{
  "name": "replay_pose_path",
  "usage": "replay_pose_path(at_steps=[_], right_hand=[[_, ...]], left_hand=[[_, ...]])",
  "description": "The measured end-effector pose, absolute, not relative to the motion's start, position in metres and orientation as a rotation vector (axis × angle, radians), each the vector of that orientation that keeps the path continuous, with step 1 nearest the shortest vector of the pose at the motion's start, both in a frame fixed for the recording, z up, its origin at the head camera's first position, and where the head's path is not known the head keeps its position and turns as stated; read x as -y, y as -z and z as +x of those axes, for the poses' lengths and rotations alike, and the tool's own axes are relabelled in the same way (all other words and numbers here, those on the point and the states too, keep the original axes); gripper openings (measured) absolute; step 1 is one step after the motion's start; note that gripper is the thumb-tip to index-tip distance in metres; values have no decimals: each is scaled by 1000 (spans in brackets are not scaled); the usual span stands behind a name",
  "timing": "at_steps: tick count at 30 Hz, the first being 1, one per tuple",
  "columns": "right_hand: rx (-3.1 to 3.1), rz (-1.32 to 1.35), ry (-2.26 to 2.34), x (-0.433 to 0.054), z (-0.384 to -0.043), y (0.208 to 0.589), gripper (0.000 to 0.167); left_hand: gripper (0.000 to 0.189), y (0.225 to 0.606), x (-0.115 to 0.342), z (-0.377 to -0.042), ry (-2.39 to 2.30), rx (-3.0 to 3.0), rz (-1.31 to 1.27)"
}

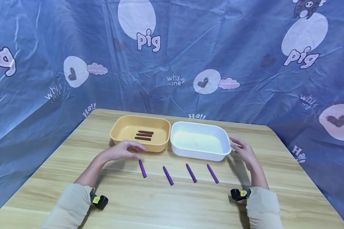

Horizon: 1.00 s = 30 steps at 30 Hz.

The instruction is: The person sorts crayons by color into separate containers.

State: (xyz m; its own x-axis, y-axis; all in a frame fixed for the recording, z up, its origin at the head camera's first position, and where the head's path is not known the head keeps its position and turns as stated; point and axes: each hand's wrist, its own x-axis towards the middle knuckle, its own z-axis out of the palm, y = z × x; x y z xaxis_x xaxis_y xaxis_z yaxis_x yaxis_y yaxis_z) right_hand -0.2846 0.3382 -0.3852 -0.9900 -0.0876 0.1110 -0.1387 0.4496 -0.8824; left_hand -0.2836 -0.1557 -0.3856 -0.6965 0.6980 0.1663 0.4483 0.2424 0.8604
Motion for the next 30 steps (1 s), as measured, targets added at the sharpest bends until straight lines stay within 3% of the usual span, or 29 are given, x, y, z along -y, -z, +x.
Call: replay_pose_path(at_steps=[6,12,30], right_hand=[[2374,426,-2171,-346,-281,401,52],[2198,524,-2406,-348,-284,405,54],[2074,548,-2533,-347,-288,406,39]], left_hand=[[32,400,153,-287,-1325,-2247,1092],[33,411,156,-288,-1285,-2275,1057],[27,425,157,-292,-1085,-2407,1121]])
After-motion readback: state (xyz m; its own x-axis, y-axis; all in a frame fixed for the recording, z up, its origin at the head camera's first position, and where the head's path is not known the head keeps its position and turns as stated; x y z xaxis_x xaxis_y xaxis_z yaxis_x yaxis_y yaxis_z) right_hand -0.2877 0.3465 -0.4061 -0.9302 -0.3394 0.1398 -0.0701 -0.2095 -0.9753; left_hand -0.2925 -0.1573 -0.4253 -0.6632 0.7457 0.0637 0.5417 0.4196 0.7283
